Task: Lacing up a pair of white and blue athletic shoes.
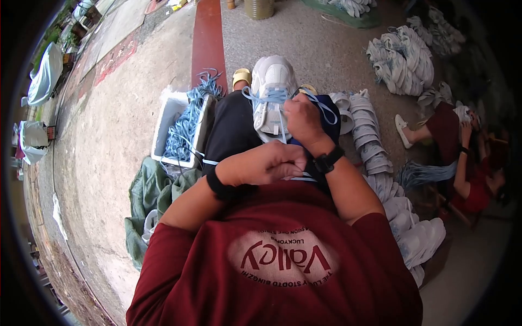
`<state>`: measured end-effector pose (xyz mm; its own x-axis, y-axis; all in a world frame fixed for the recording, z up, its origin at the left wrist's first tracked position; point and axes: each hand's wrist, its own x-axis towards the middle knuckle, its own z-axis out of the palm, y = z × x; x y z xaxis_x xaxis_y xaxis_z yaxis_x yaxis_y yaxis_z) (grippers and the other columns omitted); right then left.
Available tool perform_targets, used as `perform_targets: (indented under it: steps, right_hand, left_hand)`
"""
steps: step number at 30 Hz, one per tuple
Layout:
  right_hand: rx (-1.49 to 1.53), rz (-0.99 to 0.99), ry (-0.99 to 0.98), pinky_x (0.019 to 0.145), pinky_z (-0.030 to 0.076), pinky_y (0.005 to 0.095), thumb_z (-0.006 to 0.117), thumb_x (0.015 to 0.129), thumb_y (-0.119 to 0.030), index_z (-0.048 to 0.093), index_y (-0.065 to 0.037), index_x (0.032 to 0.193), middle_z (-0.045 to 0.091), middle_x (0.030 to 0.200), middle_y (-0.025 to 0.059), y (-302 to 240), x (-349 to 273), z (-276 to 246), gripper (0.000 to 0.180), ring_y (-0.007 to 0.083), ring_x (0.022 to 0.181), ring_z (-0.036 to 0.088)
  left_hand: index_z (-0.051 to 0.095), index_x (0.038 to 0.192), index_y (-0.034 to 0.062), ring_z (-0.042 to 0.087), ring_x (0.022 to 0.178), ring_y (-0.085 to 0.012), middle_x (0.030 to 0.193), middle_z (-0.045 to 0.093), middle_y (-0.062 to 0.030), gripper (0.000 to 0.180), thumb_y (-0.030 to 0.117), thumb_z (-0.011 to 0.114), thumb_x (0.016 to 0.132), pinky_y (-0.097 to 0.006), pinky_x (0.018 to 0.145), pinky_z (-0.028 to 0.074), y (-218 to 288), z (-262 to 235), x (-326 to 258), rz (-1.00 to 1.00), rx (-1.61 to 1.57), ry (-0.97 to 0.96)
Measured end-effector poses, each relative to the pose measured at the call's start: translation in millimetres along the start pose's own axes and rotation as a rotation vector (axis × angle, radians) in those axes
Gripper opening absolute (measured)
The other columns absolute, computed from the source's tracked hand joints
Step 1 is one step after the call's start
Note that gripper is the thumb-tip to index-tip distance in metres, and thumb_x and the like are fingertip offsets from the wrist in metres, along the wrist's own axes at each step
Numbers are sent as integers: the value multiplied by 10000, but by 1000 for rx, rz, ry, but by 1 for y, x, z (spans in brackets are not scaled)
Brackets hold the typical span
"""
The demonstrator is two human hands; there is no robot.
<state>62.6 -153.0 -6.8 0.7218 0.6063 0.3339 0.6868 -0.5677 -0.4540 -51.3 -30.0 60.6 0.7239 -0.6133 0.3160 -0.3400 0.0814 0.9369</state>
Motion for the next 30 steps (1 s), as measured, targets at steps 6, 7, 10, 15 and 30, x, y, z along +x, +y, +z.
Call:
perform_targets:
  steps: [6,7,10,15,30]
  right_hand:
    - [-249,-55,-15,676,451,420,546,668,-28,599,5,726,551,775,178,-13,9,6,85,349,772,552]
    - [-252,-61,-18,676,451,420,546,668,-28,599,5,726,551,775,178,-15,12,2,85,349,772,552]
    - [-339,-48,-215,727,454,403,545,689,-78,649,-10,694,604,758,169,-19,18,-6,124,318,833,558]
    - [-235,-143,-115,719,449,405,539,666,-17,627,1,669,582,745,168,-4,23,9,90,328,822,549]
    - [60,-105,150,724,433,403,555,657,-5,540,-17,666,514,831,162,0,15,27,22,337,820,527]
  left_hand:
    - [489,785,27,428,516,-100,613,450,-3,186,165,507,909,-238,468,342,11,-7,-17,-80,-87,120]
    - [488,783,28,428,509,-97,613,453,-2,188,167,509,908,-235,463,342,12,-7,-18,-98,-98,119]
    - [487,781,31,429,495,-90,611,457,2,187,167,512,906,-231,453,342,12,-6,-22,-105,-115,125]
    - [483,783,35,429,477,-85,606,458,4,175,158,517,902,-229,440,343,7,-6,-25,-90,-129,131]
    - [638,840,10,590,662,-252,740,600,-122,110,68,642,747,-328,608,457,-61,-41,-24,-345,663,636]
